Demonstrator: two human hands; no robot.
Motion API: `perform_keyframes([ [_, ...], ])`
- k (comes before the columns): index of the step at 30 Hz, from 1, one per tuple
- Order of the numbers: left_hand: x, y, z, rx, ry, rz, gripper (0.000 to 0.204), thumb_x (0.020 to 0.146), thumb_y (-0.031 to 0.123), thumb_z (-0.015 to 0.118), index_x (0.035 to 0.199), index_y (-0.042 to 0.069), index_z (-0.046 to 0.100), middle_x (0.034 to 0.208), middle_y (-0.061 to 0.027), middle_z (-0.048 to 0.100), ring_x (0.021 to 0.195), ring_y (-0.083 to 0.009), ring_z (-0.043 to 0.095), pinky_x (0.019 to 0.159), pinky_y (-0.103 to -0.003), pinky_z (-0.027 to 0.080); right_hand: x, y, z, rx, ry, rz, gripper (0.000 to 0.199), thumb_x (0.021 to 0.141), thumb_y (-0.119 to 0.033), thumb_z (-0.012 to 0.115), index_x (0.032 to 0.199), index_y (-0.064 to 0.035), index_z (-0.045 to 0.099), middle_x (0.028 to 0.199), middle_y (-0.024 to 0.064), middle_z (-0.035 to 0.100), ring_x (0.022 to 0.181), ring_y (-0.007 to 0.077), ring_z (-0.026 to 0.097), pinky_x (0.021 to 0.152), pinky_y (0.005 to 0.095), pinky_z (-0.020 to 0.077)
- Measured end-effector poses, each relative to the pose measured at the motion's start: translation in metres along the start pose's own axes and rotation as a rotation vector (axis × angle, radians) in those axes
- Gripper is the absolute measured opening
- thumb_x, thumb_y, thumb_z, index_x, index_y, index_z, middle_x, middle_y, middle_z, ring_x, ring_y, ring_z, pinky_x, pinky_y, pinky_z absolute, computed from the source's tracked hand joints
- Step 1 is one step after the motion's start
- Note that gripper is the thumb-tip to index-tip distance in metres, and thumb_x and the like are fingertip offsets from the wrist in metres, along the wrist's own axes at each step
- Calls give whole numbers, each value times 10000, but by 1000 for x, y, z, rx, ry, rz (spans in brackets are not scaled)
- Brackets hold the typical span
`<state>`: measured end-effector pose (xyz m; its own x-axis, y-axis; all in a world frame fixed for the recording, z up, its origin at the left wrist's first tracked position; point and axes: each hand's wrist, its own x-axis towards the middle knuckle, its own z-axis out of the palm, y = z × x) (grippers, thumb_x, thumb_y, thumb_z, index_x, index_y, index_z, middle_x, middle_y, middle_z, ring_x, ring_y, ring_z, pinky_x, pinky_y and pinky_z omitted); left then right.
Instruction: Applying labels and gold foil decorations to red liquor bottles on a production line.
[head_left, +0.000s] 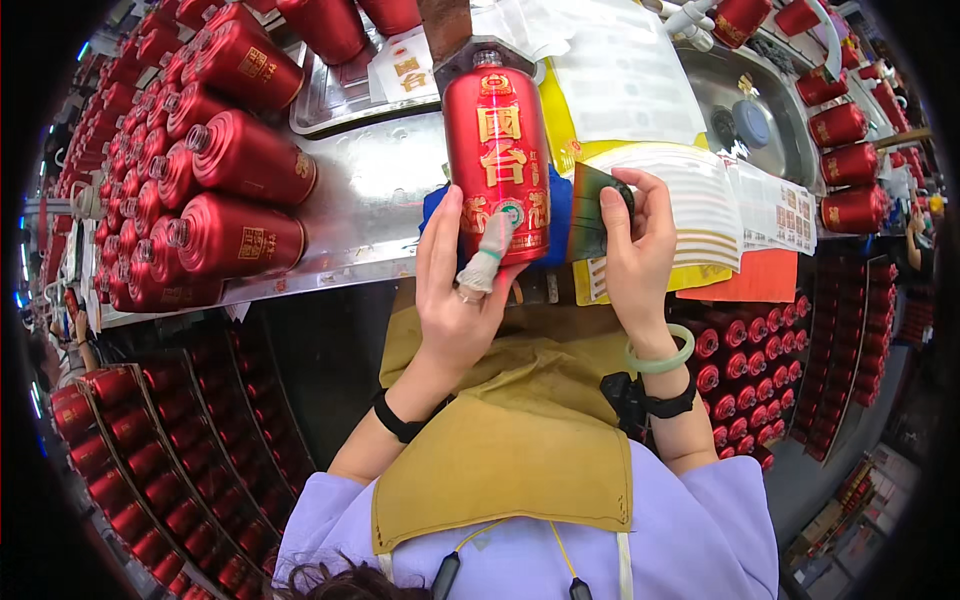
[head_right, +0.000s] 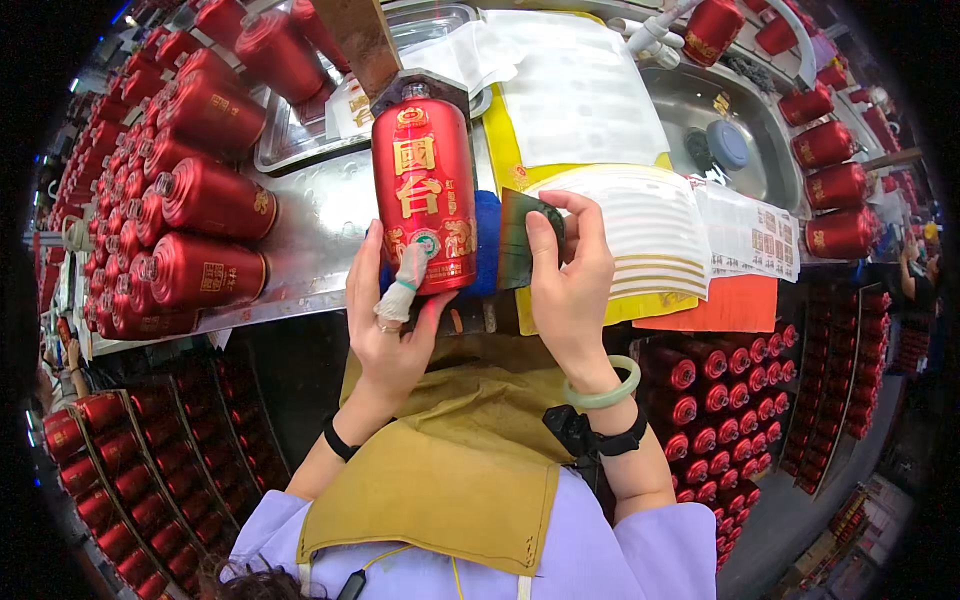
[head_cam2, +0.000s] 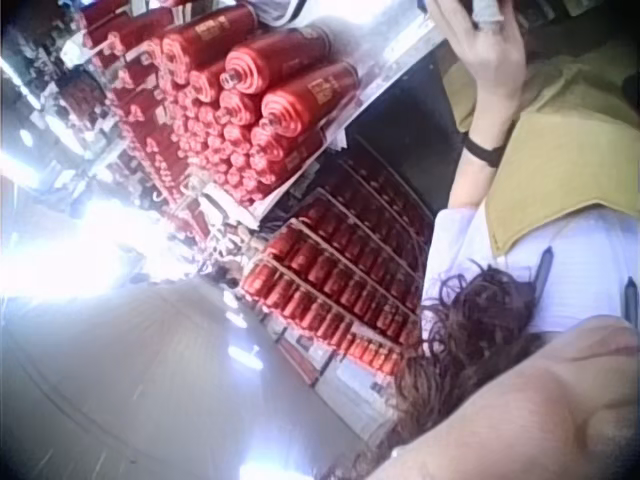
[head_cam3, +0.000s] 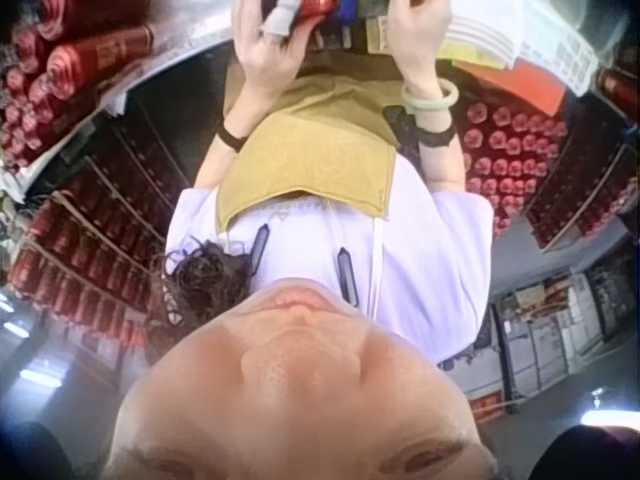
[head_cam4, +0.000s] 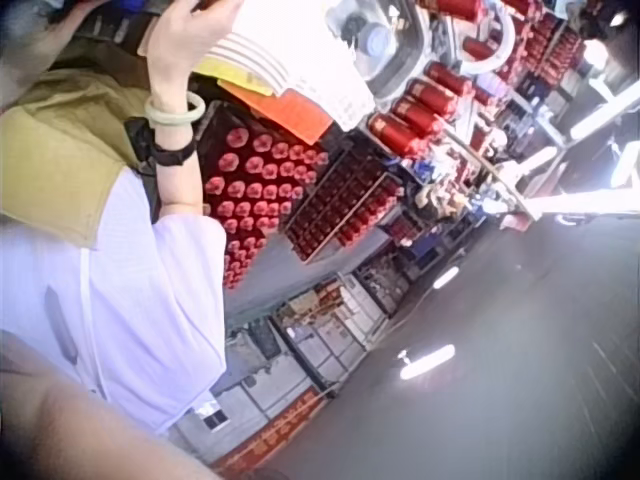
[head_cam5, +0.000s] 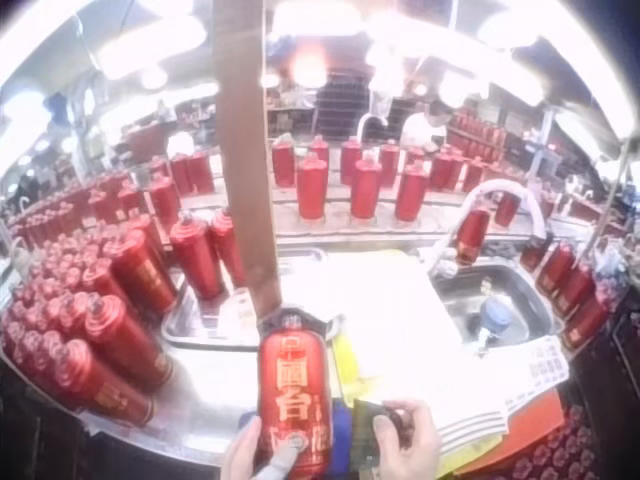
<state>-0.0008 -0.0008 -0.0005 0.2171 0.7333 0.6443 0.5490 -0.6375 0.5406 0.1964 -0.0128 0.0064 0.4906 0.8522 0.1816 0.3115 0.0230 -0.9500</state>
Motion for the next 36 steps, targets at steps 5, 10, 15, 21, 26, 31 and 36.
perform_keyframes([
  [5,14,2,-2,132,-65,11,814,640,92,931,1398,116,635,1433,-207,542,1240,-388,570,1015,-456,484,2,-10,2,132,-17,-35,206,1028,-110,646,1199,-1,606,895,-31,557,742,47,449,640,220,376],
  [10,13,0,-4,95,-60,1,762,663,35,892,1378,87,635,1461,-208,518,1267,-407,550,1024,-474,479,13,-16,0,145,-8,-91,213,1045,-103,620,1225,7,594,1010,7,614,881,66,543,794,217,445],
  [15,15,12,-1,180,-135,-54,635,754,15,811,1360,65,630,1486,-224,456,1307,-416,495,1043,-492,461,26,-17,-6,122,-53,-144,230,1020,-81,651,1235,-11,610,983,26,644,882,83,569,804,229,465],
  [21,18,9,-5,66,-28,-53,726,709,32,871,1384,-18,609,1395,-204,588,1222,-368,603,1033,-426,495,33,-51,2,-351,-160,-747,214,816,-6,753,1017,-79,753,948,63,723,867,215,655,814,348,511],
  [26,7,-14,-7,-94,7,-242,712,700,49,887,1355,-36,621,1268,-196,685,1159,-358,664,999,-419,529,29,-75,8,-254,-415,-896,211,767,-48,760,961,-129,748,917,8,720,782,215,598,759,351,465],
  [31,9,-18,-8,-14,-20,-133,715,690,102,914,1331,-29,627,1304,-218,654,1234,-403,625,1030,-439,522,48,-69,13,-397,-199,-990,217,757,-66,737,963,-134,748,926,10,725,787,206,591,779,348,437],
  [36,15,-8,-6,-139,13,-230,800,691,60,891,1415,-32,564,1311,-183,630,1196,-329,639,1037,-405,494,40,-75,17,-301,-340,-892,186,748,-104,724,929,-144,734,878,-16,708,765,197,582,742,361,428],
])
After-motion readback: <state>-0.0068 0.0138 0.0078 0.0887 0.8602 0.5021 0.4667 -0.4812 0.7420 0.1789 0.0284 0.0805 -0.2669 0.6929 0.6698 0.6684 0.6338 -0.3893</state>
